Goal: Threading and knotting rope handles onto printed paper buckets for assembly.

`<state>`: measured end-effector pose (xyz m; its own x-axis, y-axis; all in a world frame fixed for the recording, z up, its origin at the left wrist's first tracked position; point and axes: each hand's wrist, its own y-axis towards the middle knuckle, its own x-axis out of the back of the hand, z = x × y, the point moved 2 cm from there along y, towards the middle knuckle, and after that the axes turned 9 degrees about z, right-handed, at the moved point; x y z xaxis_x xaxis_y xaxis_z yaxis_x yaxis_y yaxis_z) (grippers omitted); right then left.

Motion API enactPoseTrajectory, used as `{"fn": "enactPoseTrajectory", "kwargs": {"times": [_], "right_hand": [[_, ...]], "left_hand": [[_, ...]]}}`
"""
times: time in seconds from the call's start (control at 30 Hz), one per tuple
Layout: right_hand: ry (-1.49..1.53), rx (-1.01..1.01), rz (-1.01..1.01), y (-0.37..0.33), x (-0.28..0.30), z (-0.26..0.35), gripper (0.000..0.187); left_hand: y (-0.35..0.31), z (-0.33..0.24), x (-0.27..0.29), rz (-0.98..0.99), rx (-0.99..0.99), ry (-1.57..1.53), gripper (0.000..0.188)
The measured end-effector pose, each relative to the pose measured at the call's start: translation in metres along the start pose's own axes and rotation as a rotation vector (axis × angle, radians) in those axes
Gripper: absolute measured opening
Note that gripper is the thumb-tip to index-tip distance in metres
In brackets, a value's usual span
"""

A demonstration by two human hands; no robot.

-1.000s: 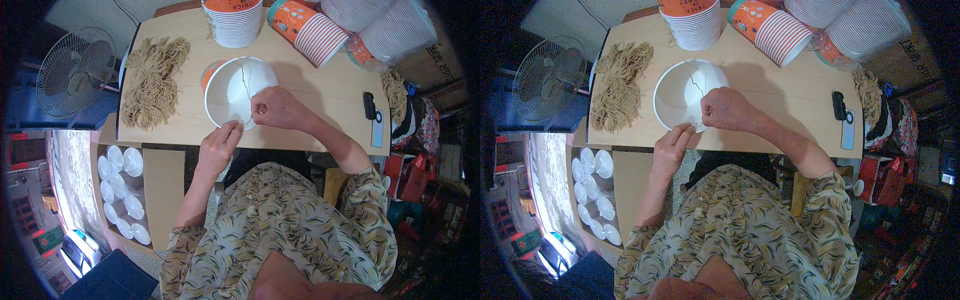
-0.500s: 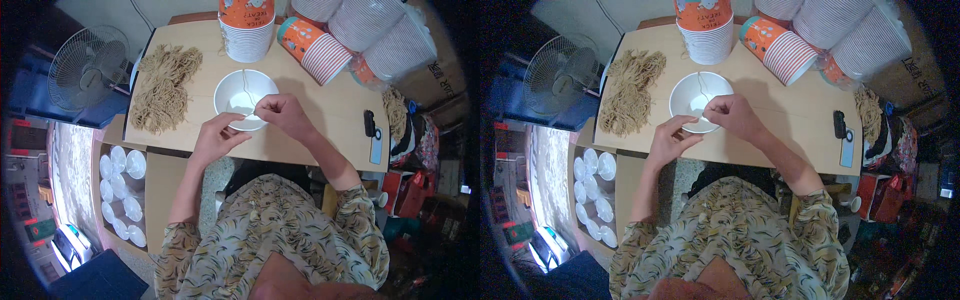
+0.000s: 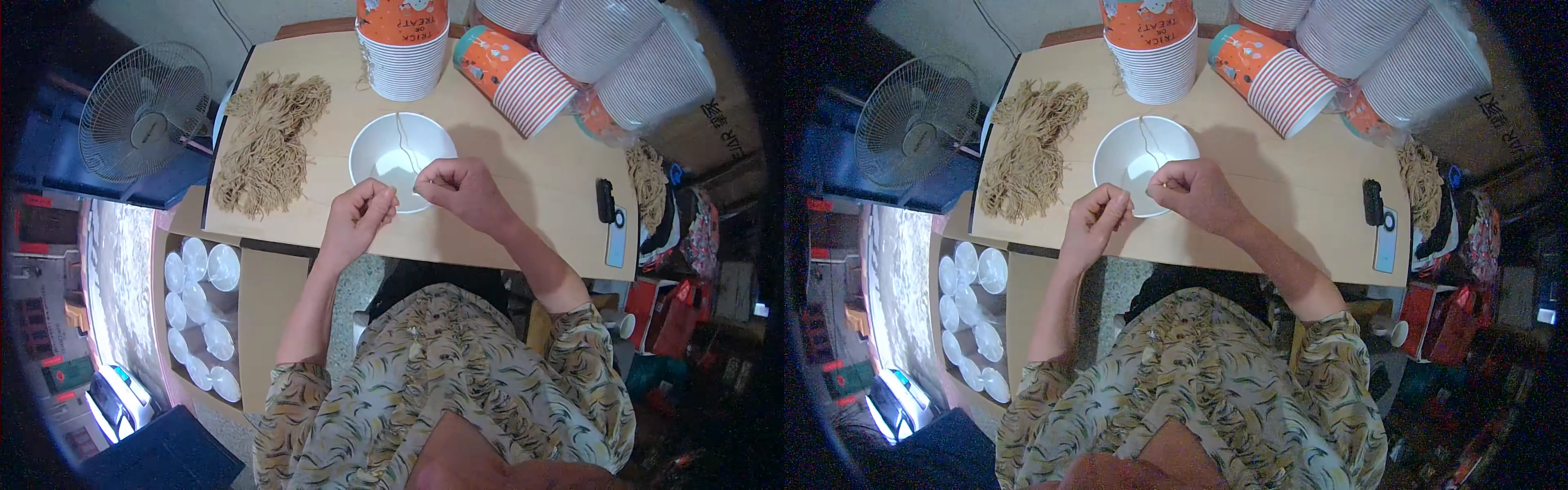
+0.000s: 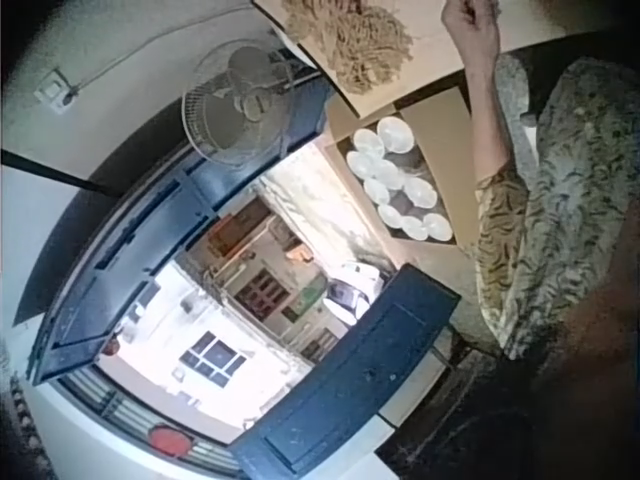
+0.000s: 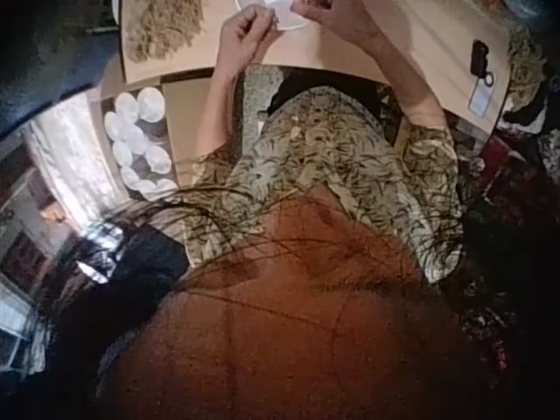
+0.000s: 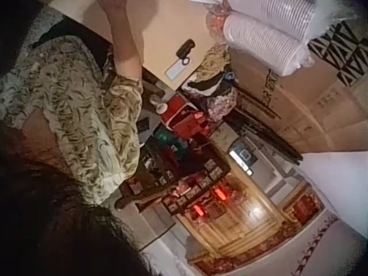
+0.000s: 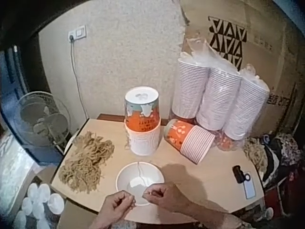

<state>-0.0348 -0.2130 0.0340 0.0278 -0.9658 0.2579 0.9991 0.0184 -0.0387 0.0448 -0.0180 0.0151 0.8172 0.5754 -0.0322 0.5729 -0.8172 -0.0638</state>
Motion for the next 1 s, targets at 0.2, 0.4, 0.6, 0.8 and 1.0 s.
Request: {"fn": "enactPoseTrajectory", "kwargs": {"times": [0.2,0.4,0.6,0.8,1.0], "right_hand": [[0.108,-0.07,-0.063,-0.001,-0.001,0.0,0.009],[0.234,-0.077,-0.099,0.002,-0.004,0.004,0.01],[0.084,-0.006,-0.136,0.001,-0.002,0.003,0.015],[-0.116,0.034,-0.088,-0.009,-0.011,-0.011,0.011],[-0.16,-0.095,-0.036,-0.025,-0.019,-0.016,0.016]], "left_hand": [[0.0,0.002,-0.008,-0.044,-0.04,-0.117,0.013],[-0.005,-0.001,-0.013,-0.121,-0.067,0.008,0.011],[-0.014,-0.01,-0.012,-0.144,-0.124,0.647,0.015],[-0.029,0.013,-0.025,-0.143,-0.296,0.915,0.017],[-0.049,0.025,-0.042,-0.161,-0.323,0.937,0.022]]}}
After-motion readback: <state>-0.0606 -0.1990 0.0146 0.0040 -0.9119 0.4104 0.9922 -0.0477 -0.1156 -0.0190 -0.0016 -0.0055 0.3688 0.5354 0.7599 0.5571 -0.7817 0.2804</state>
